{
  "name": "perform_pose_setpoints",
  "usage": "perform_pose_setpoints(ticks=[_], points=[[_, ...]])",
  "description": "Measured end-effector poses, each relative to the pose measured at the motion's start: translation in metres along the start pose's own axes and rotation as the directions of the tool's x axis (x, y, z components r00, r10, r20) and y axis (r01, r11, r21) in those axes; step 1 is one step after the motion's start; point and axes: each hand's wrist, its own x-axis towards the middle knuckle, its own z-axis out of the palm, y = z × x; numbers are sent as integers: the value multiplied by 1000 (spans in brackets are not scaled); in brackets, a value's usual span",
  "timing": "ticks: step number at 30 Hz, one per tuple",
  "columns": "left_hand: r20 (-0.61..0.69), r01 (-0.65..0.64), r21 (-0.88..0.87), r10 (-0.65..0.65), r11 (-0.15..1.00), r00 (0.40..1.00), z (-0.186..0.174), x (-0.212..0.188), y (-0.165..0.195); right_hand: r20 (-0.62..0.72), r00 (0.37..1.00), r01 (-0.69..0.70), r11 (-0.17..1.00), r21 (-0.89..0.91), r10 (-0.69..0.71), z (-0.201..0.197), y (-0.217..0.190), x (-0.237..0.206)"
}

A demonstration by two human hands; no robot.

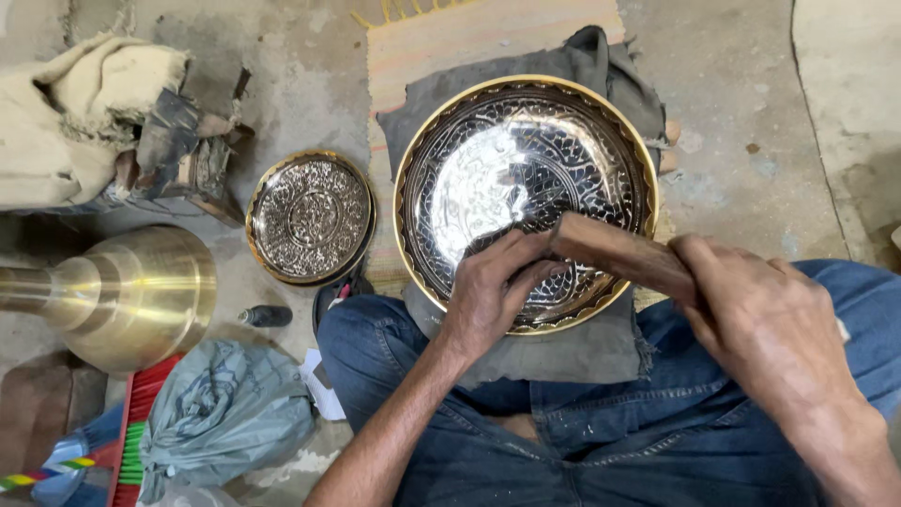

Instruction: The person sits on the floor and uses a wooden mallet and a small metal chisel to engrave a floral pattern into a large silver plate with a gold rim. They repeatedly strike the chisel to deepen the design lines on the plate's surface.

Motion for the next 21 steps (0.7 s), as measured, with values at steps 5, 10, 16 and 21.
perform_pose_setpoints(ticks=[5, 10, 16, 21], points=[[22, 70, -46, -69, 996, 997, 0, 0, 5, 58, 969, -248, 920, 302, 242, -2, -4, 1], [34, 64, 21, -65, 998, 997, 0, 1, 4, 44, 983, -182, 973, 138, 178, 2, -3, 0], [17, 37, 28, -38, 999, 999, -1, 1, 4, -92, 996, -12, 991, 130, 24, 10, -3, -7], [45, 57, 34, -58, 998, 997, 1, 1, 5, -10, 999, -46, 997, -64, 45, 8, 0, -8]])
